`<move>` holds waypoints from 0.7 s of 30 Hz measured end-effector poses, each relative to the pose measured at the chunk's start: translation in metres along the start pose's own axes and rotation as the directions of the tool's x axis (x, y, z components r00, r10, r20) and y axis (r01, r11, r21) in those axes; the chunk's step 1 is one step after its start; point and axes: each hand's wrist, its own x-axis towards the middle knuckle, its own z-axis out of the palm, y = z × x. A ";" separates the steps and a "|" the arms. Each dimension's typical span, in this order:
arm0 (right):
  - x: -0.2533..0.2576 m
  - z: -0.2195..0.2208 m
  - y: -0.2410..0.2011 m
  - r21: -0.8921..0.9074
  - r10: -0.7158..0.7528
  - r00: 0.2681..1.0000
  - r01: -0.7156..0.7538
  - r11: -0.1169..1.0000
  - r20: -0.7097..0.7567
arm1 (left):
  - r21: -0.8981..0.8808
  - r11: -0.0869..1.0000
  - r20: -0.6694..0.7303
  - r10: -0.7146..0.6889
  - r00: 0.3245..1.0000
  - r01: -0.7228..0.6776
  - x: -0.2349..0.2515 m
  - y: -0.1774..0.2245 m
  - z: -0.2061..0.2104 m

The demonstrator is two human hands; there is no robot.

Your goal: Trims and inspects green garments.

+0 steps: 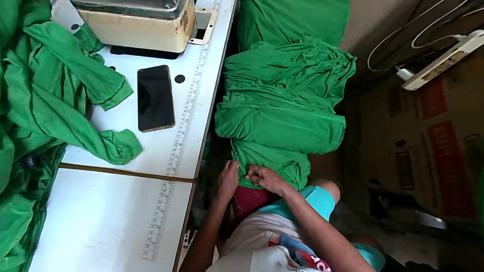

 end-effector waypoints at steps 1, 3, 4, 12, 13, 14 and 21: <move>-0.001 0.000 0.003 0.057 -0.032 0.999 0.033 0.998 -0.023 | -0.041 0.999 -0.031 -0.024 0.999 0.022 0.000 -0.003 -0.001; -0.007 -0.001 0.010 0.193 -0.080 0.990 0.102 0.976 -0.116 | -0.039 0.993 -0.098 -0.117 0.988 0.114 0.000 -0.014 -0.006; -0.011 -0.003 0.011 0.214 -0.077 0.983 0.112 0.971 -0.166 | 0.008 0.981 -0.125 -0.190 0.974 0.192 0.000 -0.018 -0.012; -0.027 -0.017 0.022 -0.163 -0.019 0.918 -0.049 0.985 -0.395 | 0.051 0.993 -0.250 0.115 0.962 -0.105 -0.020 -0.030 -0.008; -0.024 -0.018 0.022 -0.101 -0.022 0.912 -0.022 0.995 -0.410 | 0.062 0.984 -0.210 0.179 0.961 -0.170 -0.020 -0.023 -0.003; -0.021 -0.019 0.021 -0.034 -0.011 0.910 -0.004 0.999 -0.414 | 0.077 0.980 -0.148 0.194 0.970 -0.184 -0.020 -0.014 0.000; -0.003 -0.026 0.019 0.139 0.062 0.913 -0.005 0.990 -0.404 | -0.390 0.921 -0.058 -0.028 0.998 0.003 0.005 -0.012 0.010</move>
